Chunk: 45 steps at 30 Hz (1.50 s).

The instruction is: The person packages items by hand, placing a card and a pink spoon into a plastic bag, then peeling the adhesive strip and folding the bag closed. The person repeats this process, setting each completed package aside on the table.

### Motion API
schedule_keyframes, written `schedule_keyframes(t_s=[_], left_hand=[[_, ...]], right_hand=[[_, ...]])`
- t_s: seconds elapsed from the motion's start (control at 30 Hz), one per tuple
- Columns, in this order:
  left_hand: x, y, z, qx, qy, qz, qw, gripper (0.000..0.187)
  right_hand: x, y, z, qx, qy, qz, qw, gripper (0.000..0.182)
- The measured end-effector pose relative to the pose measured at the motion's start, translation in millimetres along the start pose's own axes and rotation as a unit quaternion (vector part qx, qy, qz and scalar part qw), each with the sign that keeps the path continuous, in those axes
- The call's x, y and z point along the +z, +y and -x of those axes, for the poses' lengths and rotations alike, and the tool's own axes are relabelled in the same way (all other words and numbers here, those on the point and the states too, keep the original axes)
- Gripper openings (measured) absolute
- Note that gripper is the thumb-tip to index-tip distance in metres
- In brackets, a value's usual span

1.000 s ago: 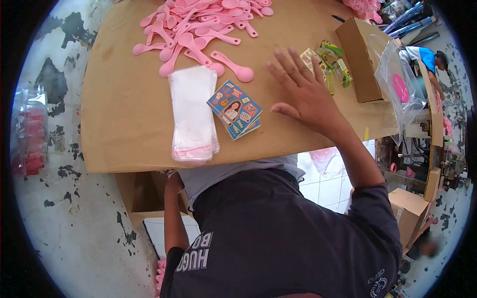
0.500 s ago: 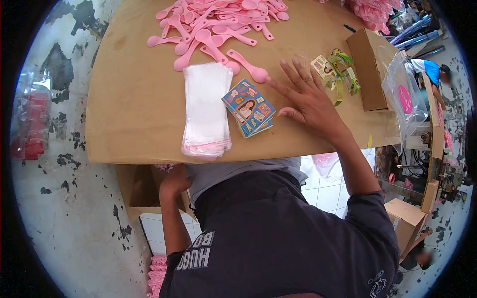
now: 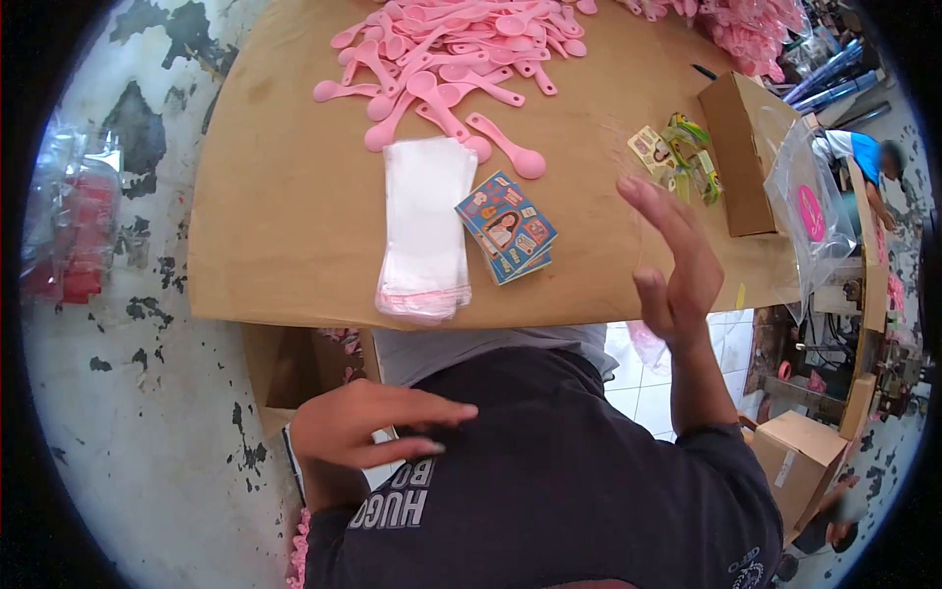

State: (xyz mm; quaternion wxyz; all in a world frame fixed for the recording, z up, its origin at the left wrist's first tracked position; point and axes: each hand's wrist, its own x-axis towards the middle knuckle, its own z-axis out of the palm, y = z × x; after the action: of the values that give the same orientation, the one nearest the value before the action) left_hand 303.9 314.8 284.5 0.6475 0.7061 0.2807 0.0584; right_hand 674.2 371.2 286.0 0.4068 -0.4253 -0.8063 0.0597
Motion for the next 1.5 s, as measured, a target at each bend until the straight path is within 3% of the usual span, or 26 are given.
schedule_keyframes(t_s=[0.07,0.13,0.2,0.27,0.3,0.37,0.4,0.47,0.53,0.57,0.6,0.63,0.67,0.73,0.77,0.8,0.83,0.9,0.93,0.97,1.0,1.03,1.1,1.23,1.43,1.5], left_hand=[[-11.0,9.4,-3.0,0.332,0.088,0.052,0.938,0.049],[-3.1,11.7,-27.4,0.491,0.260,0.086,0.827,0.060],[6.7,25.1,-61.3,0.514,0.405,0.094,0.751,0.074],[9.1,48.5,-97.5,0.536,0.361,0.131,0.752,0.079],[18.0,56.4,-113.7,0.540,0.358,0.129,0.751,0.079],[35.1,68.5,-139.3,0.599,0.378,0.246,0.662,0.089],[42.3,69.6,-144.8,0.599,0.378,0.244,0.663,0.089],[61.1,63.8,-151.6,0.556,0.302,0.183,0.752,0.099],[80.7,49.0,-155.5,0.501,0.223,0.120,0.828,0.109],[88.0,43.7,-155.7,0.469,0.181,0.089,0.860,0.115],[91.9,41.5,-154.8,0.435,0.137,0.059,0.888,0.120],[87.6,51.4,-148.4,0.398,0.134,0.084,0.904,0.105],[76.5,47.7,-143.6,0.398,0.135,0.083,0.904,0.105],[51.8,38.7,-132.8,0.380,-0.042,-0.106,0.918,0.081],[50.5,49.3,-125.7,0.452,0.039,-0.145,0.880,0.057],[46.2,55.0,-116.9,0.417,0.110,-0.160,0.888,0.045],[41.0,55.5,-106.4,0.378,0.183,-0.174,0.891,0.034],[14.7,39.4,-90.5,0.310,0.361,-0.143,0.868,0.010],[3.1,35.7,-87.1,0.218,0.473,-0.096,0.848,0.007],[-8.6,35.4,-86.8,0.111,0.566,-0.110,0.809,0.019],[-23.2,30.7,-85.9,0.046,0.588,-0.158,0.792,0.025],[-34.9,22.4,-85.0,-0.018,0.604,-0.206,0.770,0.031],[-45.4,-2.6,-86.3,-0.054,0.597,-0.238,0.764,0.035],[-45.1,-17.1,-92.1,-0.125,0.578,-0.222,0.775,0.039],[-44.7,-25.2,-87.7,-0.064,0.600,-0.058,0.796,0.028],[-44.2,-28.2,-85.3,-0.047,0.609,-0.070,0.789,0.026]], right_hand=[[13.6,-21.8,1.2,-0.031,0.043,-0.086,0.995,0.054],[28.9,-41.3,4.7,-0.119,-0.011,-0.116,0.986,0.059],[46.5,-69.8,5.0,-0.203,-0.096,-0.171,0.959,0.064],[70.7,-100.4,1.7,-0.272,-0.146,-0.220,0.925,0.066],[77.5,-105.1,2.9,-0.275,-0.144,-0.216,0.926,0.066],[87.3,-108.4,7.5,-0.243,-0.012,-0.234,0.941,0.074],[74.6,-107.6,1.9,-0.245,-0.010,-0.236,0.940,0.074],[40.3,-98.3,-21.6,-0.188,0.006,-0.267,0.945,0.088],[47.8,-75.2,-49.1,-0.216,0.207,-0.257,0.919,0.103],[44.9,-70.1,-57.7,-0.215,0.207,-0.260,0.918,0.103],[36.1,-66.7,-65.3,-0.078,0.262,-0.197,0.942,0.103],[27.7,-60.6,-68.6,0.058,0.309,-0.127,0.941,0.102],[10.2,-40.2,-59.1,0.062,0.269,-0.116,0.954,0.091],[-11.3,-4.6,-42.6,0.066,0.229,-0.107,0.965,0.080],[-12.1,6.5,-38.0,0.102,0.213,-0.017,0.972,0.068],[-10.3,11.7,-34.9,0.137,0.194,0.074,0.969,0.057],[-7.7,9.9,-31.3,0.139,0.193,0.072,0.969,0.057],[-2.0,1.7,-24.4,0.384,0.101,-0.135,0.908,0.039],[4.6,1.3,-21.3,0.381,0.097,-0.140,0.909,0.039],[14.3,2.4,-16.0,0.386,0.031,-0.106,0.916,0.040],[22.8,3.0,-12.1,0.388,-0.034,-0.071,0.918,0.042],[31.3,0.3,-11.7,0.388,-0.034,-0.075,0.918,0.042],[48.9,-10.0,-14.1,0.223,-0.017,-0.056,0.973,0.043],[66.6,-12.6,-19.9,0.251,-0.052,-0.072,0.964,0.042],[79.7,1.2,-17.7,0.334,-0.105,-0.184,0.919,0.038],[77.9,0.0,-19.3,0.385,-0.094,-0.226,0.890,0.034]])
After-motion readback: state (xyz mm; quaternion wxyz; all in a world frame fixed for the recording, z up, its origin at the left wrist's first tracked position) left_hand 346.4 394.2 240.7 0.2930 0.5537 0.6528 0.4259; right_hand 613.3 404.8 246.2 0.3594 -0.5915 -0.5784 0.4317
